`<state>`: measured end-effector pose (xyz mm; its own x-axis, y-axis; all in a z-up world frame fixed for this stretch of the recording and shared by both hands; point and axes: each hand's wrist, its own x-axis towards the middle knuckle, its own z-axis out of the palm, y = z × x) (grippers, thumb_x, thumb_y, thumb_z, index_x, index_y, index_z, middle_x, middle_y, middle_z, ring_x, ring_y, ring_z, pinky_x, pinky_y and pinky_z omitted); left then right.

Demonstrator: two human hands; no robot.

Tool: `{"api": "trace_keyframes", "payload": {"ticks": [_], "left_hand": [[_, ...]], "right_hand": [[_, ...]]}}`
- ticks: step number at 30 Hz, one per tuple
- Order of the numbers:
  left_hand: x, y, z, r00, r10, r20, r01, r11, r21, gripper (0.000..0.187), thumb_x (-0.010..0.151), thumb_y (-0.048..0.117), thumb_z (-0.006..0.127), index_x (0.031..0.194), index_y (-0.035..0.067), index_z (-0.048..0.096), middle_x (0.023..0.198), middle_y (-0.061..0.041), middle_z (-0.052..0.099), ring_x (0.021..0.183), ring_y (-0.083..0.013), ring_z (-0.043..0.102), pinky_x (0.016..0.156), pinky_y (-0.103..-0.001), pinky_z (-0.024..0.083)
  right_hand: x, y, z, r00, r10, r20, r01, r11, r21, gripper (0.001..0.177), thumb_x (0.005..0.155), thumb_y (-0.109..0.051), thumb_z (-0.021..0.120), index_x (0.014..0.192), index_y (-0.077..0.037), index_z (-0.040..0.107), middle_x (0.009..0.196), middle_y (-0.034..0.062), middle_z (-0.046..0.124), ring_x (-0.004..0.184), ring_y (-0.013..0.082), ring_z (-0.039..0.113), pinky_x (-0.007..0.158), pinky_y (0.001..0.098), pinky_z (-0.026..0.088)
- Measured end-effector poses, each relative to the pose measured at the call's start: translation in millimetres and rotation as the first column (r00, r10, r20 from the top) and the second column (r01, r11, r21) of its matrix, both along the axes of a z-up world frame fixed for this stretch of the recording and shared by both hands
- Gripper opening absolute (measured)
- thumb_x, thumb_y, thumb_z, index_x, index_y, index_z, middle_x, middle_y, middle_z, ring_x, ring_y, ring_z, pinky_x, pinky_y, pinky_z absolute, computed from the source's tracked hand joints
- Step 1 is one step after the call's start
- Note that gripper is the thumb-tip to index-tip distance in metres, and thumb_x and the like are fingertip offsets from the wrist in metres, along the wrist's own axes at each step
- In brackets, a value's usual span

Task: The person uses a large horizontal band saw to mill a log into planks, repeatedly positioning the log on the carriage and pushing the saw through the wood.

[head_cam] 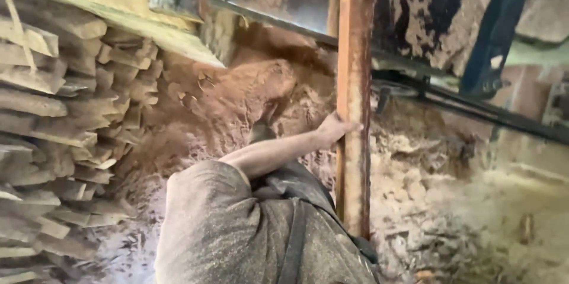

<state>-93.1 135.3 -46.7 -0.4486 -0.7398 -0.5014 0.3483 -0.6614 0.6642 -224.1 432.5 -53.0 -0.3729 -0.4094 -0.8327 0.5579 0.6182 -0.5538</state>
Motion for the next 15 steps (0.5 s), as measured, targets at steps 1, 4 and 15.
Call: {"api": "trace_keyframes", "payload": {"ticks": [1,4,15], "left_hand": [[11.8,3.2,11.6,1.000,-0.003,0.005,0.003,1.000,-0.031,0.069,0.072,0.026,0.090,0.129,0.001,0.060,0.117,-0.011,0.071,0.106,-0.0216,0.068,0.094,-0.040,0.058],[57.3,-9.8,55.3,0.996,-0.019,0.092,0.029,0.993,-0.111,0.070,0.074,0.025,0.089,0.132,0.000,0.059,0.119,-0.011,0.071,0.110,-0.0207,0.068,0.098,-0.037,0.056],[245.9,-284.4,193.0,0.760,0.648,0.041,-0.386,0.502,-0.774,0.103,0.091,0.031,0.087,0.161,-0.007,0.021,0.163,-0.029,0.039,0.153,-0.0354,0.040,0.129,-0.043,0.033]], "right_hand": [[-4.1,-13.9,2.9,1.000,0.005,-0.013,-0.005,1.000,-0.005,0.077,0.100,-0.049,0.064,0.154,0.000,0.039,0.144,0.0134,0.054,0.127,0.0269,0.055,0.107,0.0410,0.045],[2.5,-59.8,14.7,0.998,0.019,-0.054,-0.021,1.000,-0.023,0.079,0.101,-0.052,0.064,0.154,0.000,0.037,0.145,0.0144,0.053,0.128,0.0280,0.054,0.107,0.0413,0.044],[147.5,-362.4,120.2,0.995,0.093,-0.037,-0.099,0.872,-0.479,0.072,0.096,-0.061,0.055,0.149,-0.012,0.051,0.138,0.0049,0.061,0.121,0.0220,0.061,0.104,0.0413,0.050]]}}
